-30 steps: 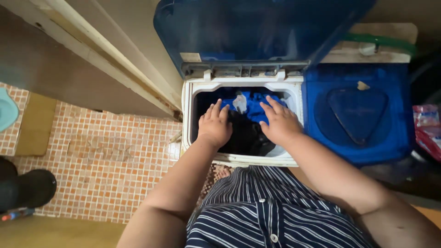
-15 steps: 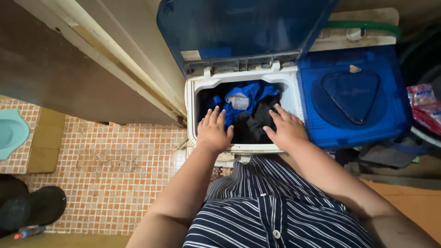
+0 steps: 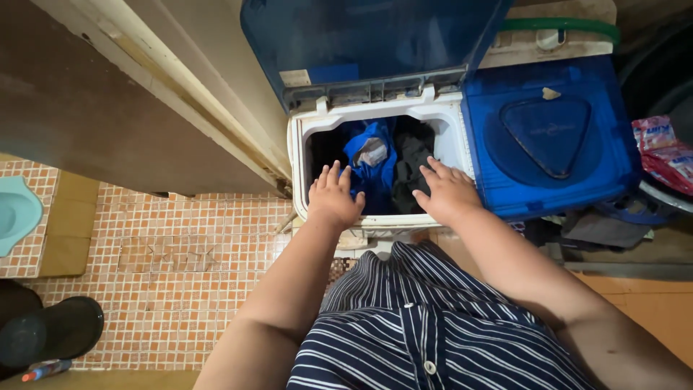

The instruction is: Loading clothes into a twin-tub washing machine and preparing detergent.

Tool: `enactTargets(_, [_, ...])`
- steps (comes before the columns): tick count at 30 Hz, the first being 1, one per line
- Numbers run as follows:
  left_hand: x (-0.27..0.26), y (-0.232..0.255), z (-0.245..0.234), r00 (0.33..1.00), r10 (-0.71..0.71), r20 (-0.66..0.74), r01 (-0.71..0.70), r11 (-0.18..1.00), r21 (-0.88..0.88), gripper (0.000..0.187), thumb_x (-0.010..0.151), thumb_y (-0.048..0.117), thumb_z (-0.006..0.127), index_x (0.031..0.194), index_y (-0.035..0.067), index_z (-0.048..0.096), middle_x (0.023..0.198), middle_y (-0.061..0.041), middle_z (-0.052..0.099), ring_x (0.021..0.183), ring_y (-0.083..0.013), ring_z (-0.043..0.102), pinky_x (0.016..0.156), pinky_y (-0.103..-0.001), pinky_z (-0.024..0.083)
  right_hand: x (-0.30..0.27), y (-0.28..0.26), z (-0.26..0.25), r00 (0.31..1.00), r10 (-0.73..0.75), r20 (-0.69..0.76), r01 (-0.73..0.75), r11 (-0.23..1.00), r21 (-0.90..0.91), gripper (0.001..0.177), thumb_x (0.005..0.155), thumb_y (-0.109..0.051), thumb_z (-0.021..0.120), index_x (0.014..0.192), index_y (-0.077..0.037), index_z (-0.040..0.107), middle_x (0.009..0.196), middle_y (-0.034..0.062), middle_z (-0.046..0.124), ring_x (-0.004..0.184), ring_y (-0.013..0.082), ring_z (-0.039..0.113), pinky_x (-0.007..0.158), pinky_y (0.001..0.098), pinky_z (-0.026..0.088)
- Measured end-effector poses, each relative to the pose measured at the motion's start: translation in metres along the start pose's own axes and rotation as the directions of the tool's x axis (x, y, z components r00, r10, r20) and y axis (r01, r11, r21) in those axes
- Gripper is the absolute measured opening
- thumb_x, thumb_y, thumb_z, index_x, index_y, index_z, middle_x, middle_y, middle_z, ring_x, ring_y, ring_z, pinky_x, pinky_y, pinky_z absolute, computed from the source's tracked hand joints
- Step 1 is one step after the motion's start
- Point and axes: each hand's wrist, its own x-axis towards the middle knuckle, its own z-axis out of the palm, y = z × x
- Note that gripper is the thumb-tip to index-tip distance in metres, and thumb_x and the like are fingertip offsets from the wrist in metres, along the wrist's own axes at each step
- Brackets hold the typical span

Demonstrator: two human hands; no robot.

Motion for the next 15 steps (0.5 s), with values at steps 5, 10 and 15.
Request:
enactTargets(5, [-0.0003, 0.0003, -0.0015, 1.000, -0.009, 0.004, 0.009, 1.000, -0.003, 0.079, 0.091, 0.053, 0.053, 0.159, 0.020, 0.031, 0.168, -0.009, 0.020, 0.155, -0.0311, 0.017, 0.122, -0.048, 0.020, 0.0008, -0.0033, -0.0025, 1.000, 0.002, 0.010, -0.002, 1.000, -0.014, 0.067, 0.091, -0.048, 0.060, 0.148, -0.014, 0.051, 0.163, 0.0062, 0.035, 0.142, 0.0296, 0.040, 0.119, 0.0449, 0.028])
enactTargets(10, [-0.0035, 0.0030, -0.0075, 0.999, -0.027, 0.036, 0.027, 1.000, -0.013, 0.079, 0.091, 0.053, 0.053, 0.160, 0.021, 0.030, 0.169, -0.008, 0.020, 0.155, -0.0300, 0.018, 0.121, -0.048, 0.022, -0.0022, -0.0067, -0.0075, 0.999, 0.035, 0.037, -0.034, 0.999, -0.014, 0.065, 0.091, -0.047, 0.059, 0.148, -0.016, 0.052, 0.163, 0.0045, 0.037, 0.142, 0.0282, 0.041, 0.119, 0.0441, 0.028])
enactTargets(15, [-0.0013, 0.0023, -0.0055, 0.998, -0.033, 0.055, 0.033, 0.999, 0.001, 0.079, 0.092, 0.054, 0.052, 0.160, 0.021, 0.028, 0.170, -0.007, 0.018, 0.156, -0.0287, 0.016, 0.121, -0.047, 0.022, -0.0008, -0.0057, -0.0049, 0.999, 0.017, 0.035, -0.016, 1.000, -0.025, 0.064, 0.092, -0.046, 0.059, 0.148, -0.017, 0.052, 0.162, 0.0054, 0.037, 0.142, 0.0287, 0.040, 0.119, 0.0441, 0.028])
